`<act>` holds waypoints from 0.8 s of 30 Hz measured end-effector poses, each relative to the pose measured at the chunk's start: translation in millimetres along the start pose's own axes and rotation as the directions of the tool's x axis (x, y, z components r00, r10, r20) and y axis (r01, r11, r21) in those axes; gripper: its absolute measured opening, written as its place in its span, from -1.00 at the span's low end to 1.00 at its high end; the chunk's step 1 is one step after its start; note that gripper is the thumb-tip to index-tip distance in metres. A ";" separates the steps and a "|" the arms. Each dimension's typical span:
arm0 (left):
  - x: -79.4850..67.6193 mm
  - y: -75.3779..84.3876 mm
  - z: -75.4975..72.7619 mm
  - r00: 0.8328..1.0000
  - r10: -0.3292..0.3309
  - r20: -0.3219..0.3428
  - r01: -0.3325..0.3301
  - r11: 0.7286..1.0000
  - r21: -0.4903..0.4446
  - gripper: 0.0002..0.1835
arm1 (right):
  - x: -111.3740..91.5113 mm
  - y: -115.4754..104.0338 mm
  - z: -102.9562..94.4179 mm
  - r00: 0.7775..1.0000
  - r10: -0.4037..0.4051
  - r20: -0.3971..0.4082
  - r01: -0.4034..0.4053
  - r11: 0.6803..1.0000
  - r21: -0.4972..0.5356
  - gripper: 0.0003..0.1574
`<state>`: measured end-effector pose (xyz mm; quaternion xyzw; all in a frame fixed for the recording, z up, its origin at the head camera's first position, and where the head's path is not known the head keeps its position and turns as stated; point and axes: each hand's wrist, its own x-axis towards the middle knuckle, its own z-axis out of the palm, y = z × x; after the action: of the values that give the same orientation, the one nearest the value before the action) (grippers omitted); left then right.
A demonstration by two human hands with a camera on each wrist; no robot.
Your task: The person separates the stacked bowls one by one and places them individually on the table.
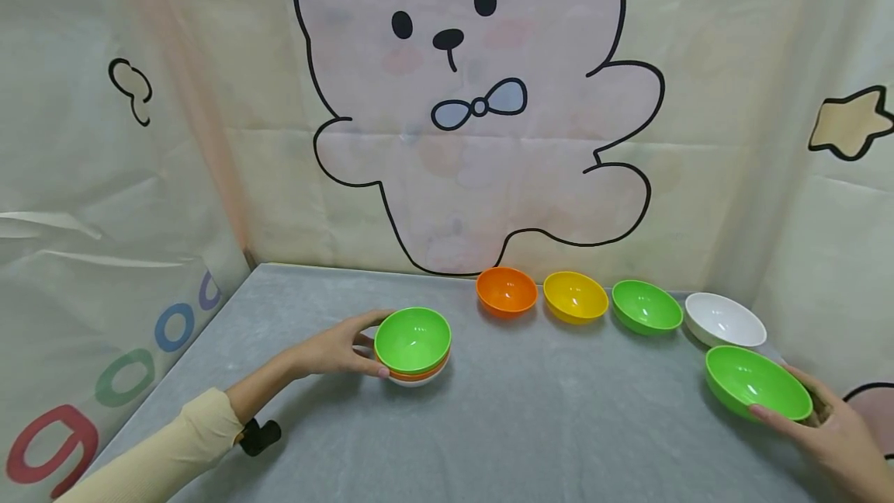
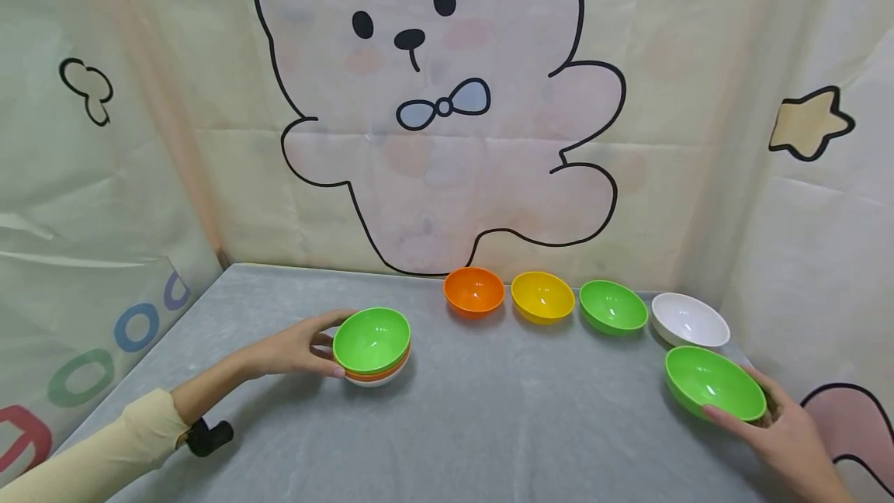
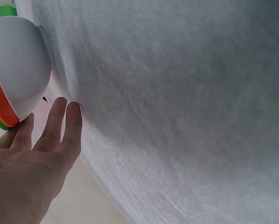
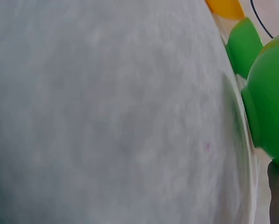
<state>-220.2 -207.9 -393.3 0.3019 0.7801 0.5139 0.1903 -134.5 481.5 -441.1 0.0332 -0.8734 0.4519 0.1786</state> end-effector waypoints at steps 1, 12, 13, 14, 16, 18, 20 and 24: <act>0.1 -0.5 0.0 1.000 -0.001 -0.001 0.001 1.000 0.001 -0.03 | 0.2 2.2 -1.5 1.000 -0.001 -0.006 0.001 1.000 -0.002 -0.01; 0.7 -4.3 -0.1 1.000 -0.008 -0.006 0.008 1.000 0.004 -0.04 | 1.0 17.5 -8.7 0.994 0.068 -0.085 -0.068 0.998 -0.008 -0.06; 0.7 -4.2 -0.1 1.000 -0.008 -0.005 0.008 1.000 0.003 -0.04 | 1.1 18.0 -9.0 0.994 0.069 -0.086 -0.071 0.997 -0.020 -0.04; 0.8 -4.0 -0.1 1.000 -0.008 -0.005 0.008 1.000 0.004 -0.04 | 1.0 18.3 -9.3 0.994 0.071 -0.087 -0.074 0.997 -0.032 0.00; 1.0 -3.6 -0.1 1.000 -0.007 -0.004 0.007 1.000 0.005 -0.04 | 0.5 18.9 -9.6 0.994 0.069 -0.085 -0.074 0.996 -0.053 0.08; 1.0 -3.2 -0.1 1.000 -0.006 -0.004 0.006 1.000 0.008 -0.04 | 0.2 19.7 -10.4 0.996 0.057 -0.071 -0.061 0.997 -0.048 0.11; 1.0 -2.6 -0.2 1.000 -0.005 -0.005 0.005 1.000 0.010 -0.04 | 0.5 21.6 -11.5 0.997 0.049 -0.060 -0.052 0.998 -0.041 0.11; 0.4 -1.5 -0.2 1.000 -0.012 -0.001 0.012 1.000 0.011 -0.04 | -0.1 26.0 -13.0 0.999 0.035 -0.037 -0.036 0.999 -0.035 0.13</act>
<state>-221.1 -208.2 -394.6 0.2981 0.7847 0.5087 0.1913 -136.4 507.2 -454.5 0.0063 -0.8782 0.4400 0.1872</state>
